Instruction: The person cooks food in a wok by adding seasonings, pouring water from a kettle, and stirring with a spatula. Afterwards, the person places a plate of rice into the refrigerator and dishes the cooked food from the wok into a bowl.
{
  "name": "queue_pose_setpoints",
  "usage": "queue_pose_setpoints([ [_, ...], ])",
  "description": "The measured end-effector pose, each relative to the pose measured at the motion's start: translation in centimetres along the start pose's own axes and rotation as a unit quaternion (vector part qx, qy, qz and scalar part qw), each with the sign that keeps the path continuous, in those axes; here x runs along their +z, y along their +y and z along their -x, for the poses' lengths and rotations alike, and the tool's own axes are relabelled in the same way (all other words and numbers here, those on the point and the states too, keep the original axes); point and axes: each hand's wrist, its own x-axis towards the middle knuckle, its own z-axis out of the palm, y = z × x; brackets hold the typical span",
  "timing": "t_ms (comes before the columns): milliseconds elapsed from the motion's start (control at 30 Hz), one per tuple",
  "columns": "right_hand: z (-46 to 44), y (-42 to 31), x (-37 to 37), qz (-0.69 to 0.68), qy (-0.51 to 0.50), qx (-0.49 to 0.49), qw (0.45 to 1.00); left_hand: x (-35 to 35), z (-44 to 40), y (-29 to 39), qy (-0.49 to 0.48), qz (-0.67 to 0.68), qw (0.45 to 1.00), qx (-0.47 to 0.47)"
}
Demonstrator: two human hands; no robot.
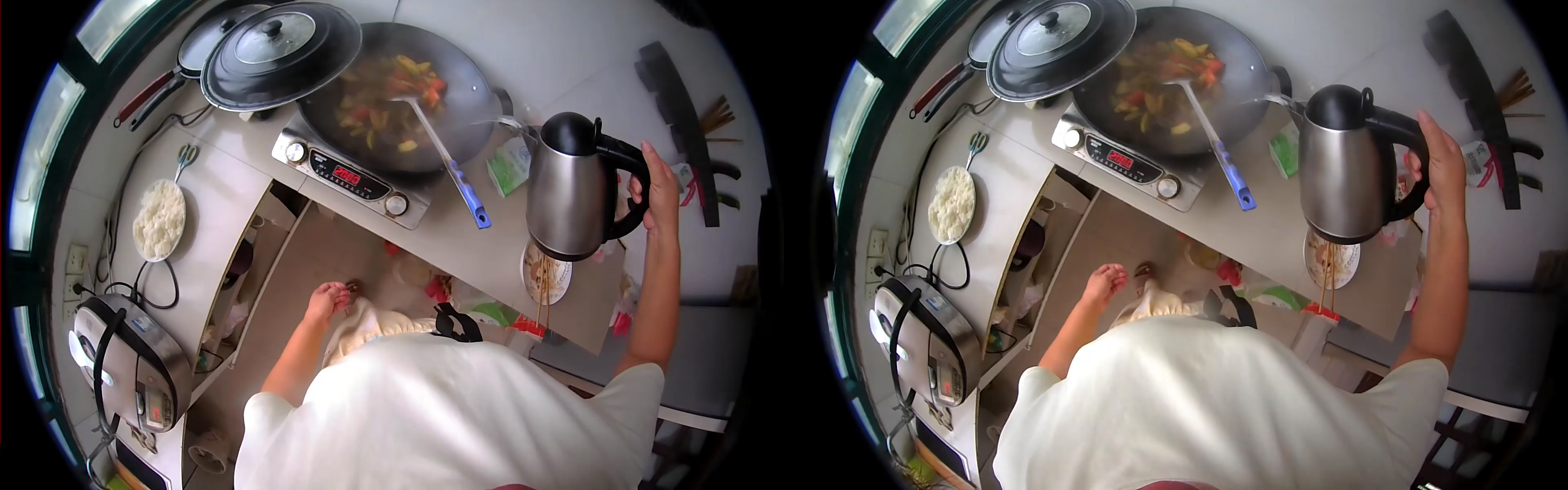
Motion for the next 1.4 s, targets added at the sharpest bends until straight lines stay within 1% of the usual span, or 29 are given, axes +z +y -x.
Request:
queue_pose_setpoints([
  [100,0.3,0.9,-0.6,-0.054,0.017,0.012,0.998,0.3,0.2,0.3,0.002,-0.007,1.000,-0.004],
  [167,0.5,2.0,-1.2,-0.119,0.027,0.004,0.992,0.7,0.5,0.3,0.007,-0.017,1.000,-0.008],
  [267,1.3,3.5,-2.2,-0.205,0.059,-0.020,0.977,1.6,0.9,0.3,0.011,-0.034,0.999,-0.008],
  [300,2.3,3.2,-1.9,-0.234,0.069,-0.013,0.970,1.8,1.1,0.2,0.011,-0.037,0.999,-0.008],
  [367,2.5,5.7,-3.8,-0.304,0.063,-0.019,0.950,2.3,1.5,0.0,0.015,-0.047,0.999,-0.005],
  [400,2.9,6.4,-4.6,-0.290,0.081,-0.029,0.953,2.7,1.9,-0.1,0.017,-0.056,0.998,-0.003],
  [433,4.1,6.3,-4.7,-0.335,0.089,-0.057,0.936,3.0,2.2,-0.3,0.017,-0.066,0.998,-0.001],
  [500,5.2,8.9,-7.6,-0.378,0.088,-0.072,0.919,3.2,1.9,-0.9,0.010,-0.068,0.998,0.001],
  [533,6.4,8.9,-8.7,-0.387,0.082,-0.090,0.914,3.3,2.0,-1.3,0.007,-0.070,0.998,0.000],
  [567,7.8,8.4,-9.3,-0.371,0.156,-0.075,0.912,3.5,2.1,-1.7,0.001,-0.083,0.997,-0.001],
  [633,9.9,10.9,-13.4,-0.355,0.143,-0.109,0.917,4.0,2.5,-2.1,-0.005,-0.104,0.995,0.000],
  [667,11.2,11.4,-15.1,-0.322,0.198,-0.086,0.922,4.5,2.7,-2.5,-0.005,-0.110,0.994,-0.001],
  [700,12.7,12.0,-16.6,-0.330,0.220,-0.087,0.914,5.0,2.8,-2.8,-0.006,-0.123,0.992,-0.005],
  [767,15.6,13.8,-19.8,-0.316,0.219,-0.114,0.916,5.9,3.1,-3.6,-0.007,-0.149,0.989,-0.015],
  [833,18.2,14.0,-21.5,-0.292,0.307,-0.037,0.905,7.2,3.3,-4.3,-0.012,-0.176,0.984,-0.025],
  [867,19.4,16.2,-23.6,-0.299,0.293,-0.046,0.907,7.9,3.3,-4.6,-0.014,-0.188,0.982,-0.029],
  [967,22.2,18.8,-25.7,-0.231,0.357,-0.011,0.905,9.8,2.9,-5.6,-0.028,-0.257,0.966,-0.021],
  [1067,23.3,22.9,-26.7,-0.194,0.405,0.024,0.893,12.3,3.7,-6.3,-0.018,-0.288,0.957,-0.009],
  [1167,23.5,29.4,-27.8,-0.225,0.423,-0.004,0.878,13.7,5.4,-7.1,-0.021,-0.319,0.948,0.005],
  [1200,23.4,29.9,-27.5,-0.235,0.433,0.014,0.870,13.8,6.1,-7.4,-0.016,-0.332,0.943,0.004],
  [1267,23.0,32.4,-27.6,-0.249,0.444,0.016,0.861,14.0,7.2,-7.8,-0.008,-0.352,0.936,0.007],
  [1400,21.6,36.3,-27.6,-0.277,0.458,0.016,0.845,13.0,9.5,-8.7,0.028,-0.344,0.938,0.021],
])
